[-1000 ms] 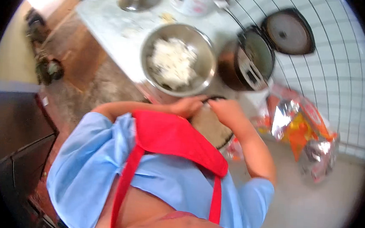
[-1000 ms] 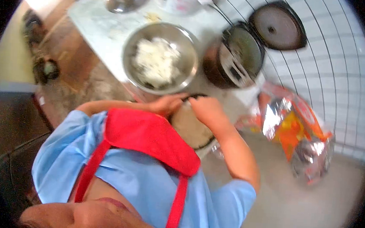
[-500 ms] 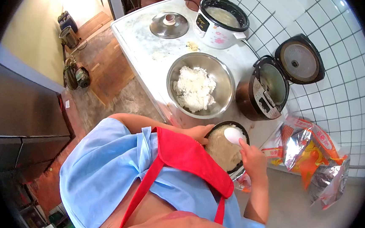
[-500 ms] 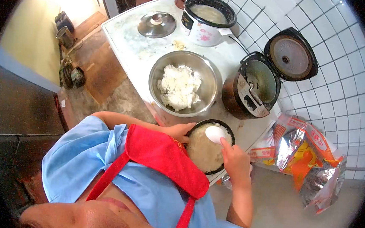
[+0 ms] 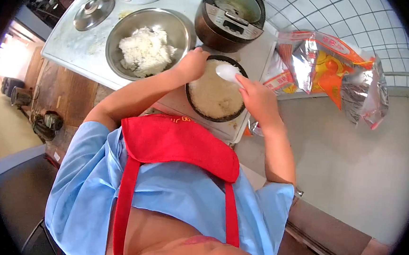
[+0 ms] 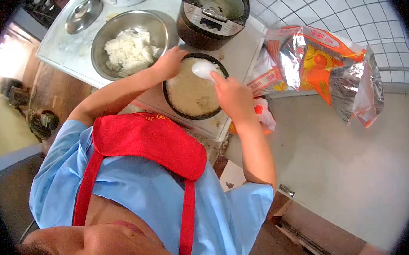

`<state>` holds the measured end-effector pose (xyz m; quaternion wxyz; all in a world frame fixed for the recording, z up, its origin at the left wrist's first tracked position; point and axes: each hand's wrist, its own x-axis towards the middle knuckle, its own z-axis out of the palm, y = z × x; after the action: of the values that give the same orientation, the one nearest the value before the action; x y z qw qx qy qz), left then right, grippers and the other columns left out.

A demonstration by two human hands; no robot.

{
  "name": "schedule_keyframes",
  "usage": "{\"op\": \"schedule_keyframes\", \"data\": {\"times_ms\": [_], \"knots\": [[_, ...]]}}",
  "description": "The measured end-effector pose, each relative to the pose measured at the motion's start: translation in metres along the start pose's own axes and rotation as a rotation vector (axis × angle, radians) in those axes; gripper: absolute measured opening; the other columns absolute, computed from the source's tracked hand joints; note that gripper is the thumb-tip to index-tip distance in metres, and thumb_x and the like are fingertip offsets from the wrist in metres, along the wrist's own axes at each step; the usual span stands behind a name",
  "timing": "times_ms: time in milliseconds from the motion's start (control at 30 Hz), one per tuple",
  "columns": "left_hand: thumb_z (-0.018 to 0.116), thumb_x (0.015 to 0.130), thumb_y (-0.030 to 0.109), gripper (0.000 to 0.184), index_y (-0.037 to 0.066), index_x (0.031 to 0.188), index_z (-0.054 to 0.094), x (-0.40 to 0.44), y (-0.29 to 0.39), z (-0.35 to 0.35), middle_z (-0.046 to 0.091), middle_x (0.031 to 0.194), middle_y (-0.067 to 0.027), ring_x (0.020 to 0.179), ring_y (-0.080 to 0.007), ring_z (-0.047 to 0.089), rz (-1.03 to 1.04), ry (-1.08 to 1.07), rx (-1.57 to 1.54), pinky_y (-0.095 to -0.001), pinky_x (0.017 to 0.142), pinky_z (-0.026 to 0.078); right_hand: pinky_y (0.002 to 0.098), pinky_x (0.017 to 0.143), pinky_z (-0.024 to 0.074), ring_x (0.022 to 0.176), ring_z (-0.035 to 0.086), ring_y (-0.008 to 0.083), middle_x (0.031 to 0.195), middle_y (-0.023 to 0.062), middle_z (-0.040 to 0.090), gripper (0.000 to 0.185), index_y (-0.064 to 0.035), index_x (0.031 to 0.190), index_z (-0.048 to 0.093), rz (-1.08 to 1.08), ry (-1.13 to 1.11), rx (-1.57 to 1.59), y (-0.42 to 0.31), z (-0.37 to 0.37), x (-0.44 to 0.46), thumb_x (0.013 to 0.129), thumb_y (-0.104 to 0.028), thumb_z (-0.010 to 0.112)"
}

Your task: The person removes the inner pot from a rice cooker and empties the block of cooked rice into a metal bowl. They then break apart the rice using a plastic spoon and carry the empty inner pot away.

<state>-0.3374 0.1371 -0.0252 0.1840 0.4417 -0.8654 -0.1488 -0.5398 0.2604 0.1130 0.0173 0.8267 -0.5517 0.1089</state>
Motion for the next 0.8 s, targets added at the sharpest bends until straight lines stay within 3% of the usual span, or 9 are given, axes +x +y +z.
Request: {"op": "schedule_keyframes", "data": {"times_ms": [200, 300, 400, 500, 600, 800], "knots": [[0.052, 0.073, 0.004, 0.038, 0.008, 0.109, 0.062, 0.018, 0.004, -0.008, 0.058, 0.102, -0.0171, 0.093, -0.0356, 0.059, 0.024, 0.040, -0.176, -0.0405, 0.082, 0.048, 0.0466, 0.057, 0.0483, 0.066, 0.061, 0.0372, 0.073, 0.0161, 0.063, 0.029, -0.0145, 0.112, 0.057, 0.097, -0.036, 0.056, -0.002, 0.014, 0.019, 0.083, -0.018, 0.057], [0.058, 0.069, 0.005, 0.049, 0.013, 0.117, 0.059, 0.027, 0.012, -0.026, 0.057, 0.113, -0.0159, 0.105, -0.0324, 0.053, -0.038, -0.187, -0.081, -0.0367, 0.090, 0.044, 0.0478, 0.060, 0.0487, 0.069, 0.062, 0.0382, 0.075, 0.0185, 0.063, 0.028, -0.0097, 0.111, 0.057, 0.159, -0.135, 0.007, -0.012, 0.012, 0.027, 0.084, -0.015, 0.054], [0.059, 0.067, 0.005, 0.050, 0.013, 0.116, 0.060, 0.039, 0.006, -0.031, 0.057, 0.112, -0.0158, 0.105, -0.0327, 0.054, 0.003, -0.274, -0.118, -0.0372, 0.090, 0.044, 0.0482, 0.065, 0.0481, 0.075, 0.062, 0.0371, 0.078, 0.0189, 0.064, 0.032, -0.0148, 0.115, 0.056, 0.266, -0.188, -0.043, -0.017, 0.023, 0.031, 0.084, -0.019, 0.056], [0.059, 0.064, 0.005, 0.051, 0.013, 0.115, 0.062, 0.045, 0.002, -0.035, 0.058, 0.110, -0.0158, 0.105, -0.0327, 0.054, 0.027, -0.359, -0.120, -0.0378, 0.090, 0.043, 0.0485, 0.066, 0.0481, 0.075, 0.062, 0.0365, 0.079, 0.0196, 0.064, 0.031, -0.0126, 0.114, 0.057, 0.253, -0.204, -0.074, -0.024, 0.025, 0.035, 0.083, -0.019, 0.056], [0.056, 0.065, 0.002, 0.050, 0.012, 0.113, 0.063, 0.046, 0.004, -0.042, 0.059, 0.110, -0.0162, 0.105, -0.0328, 0.054, 0.053, -0.403, -0.128, -0.0378, 0.091, 0.042, 0.0477, 0.065, 0.0500, 0.072, 0.064, 0.0369, 0.074, 0.0213, 0.063, 0.027, -0.0029, 0.106, 0.058, 0.124, -0.219, -0.037, -0.021, 0.028, 0.047, 0.081, -0.006, 0.047], [0.050, 0.067, 0.001, 0.045, 0.010, 0.109, 0.065, 0.045, 0.001, -0.037, 0.060, 0.107, -0.0178, 0.103, -0.0345, 0.054, 0.042, -0.336, -0.222, -0.0393, 0.090, 0.042, 0.0437, 0.070, 0.0513, 0.077, 0.064, 0.0356, 0.079, 0.0201, 0.065, 0.017, -0.0013, 0.082, 0.067, 0.069, -0.422, -0.108, -0.008, 0.053, 0.092, 0.073, -0.005, 0.052]]}}
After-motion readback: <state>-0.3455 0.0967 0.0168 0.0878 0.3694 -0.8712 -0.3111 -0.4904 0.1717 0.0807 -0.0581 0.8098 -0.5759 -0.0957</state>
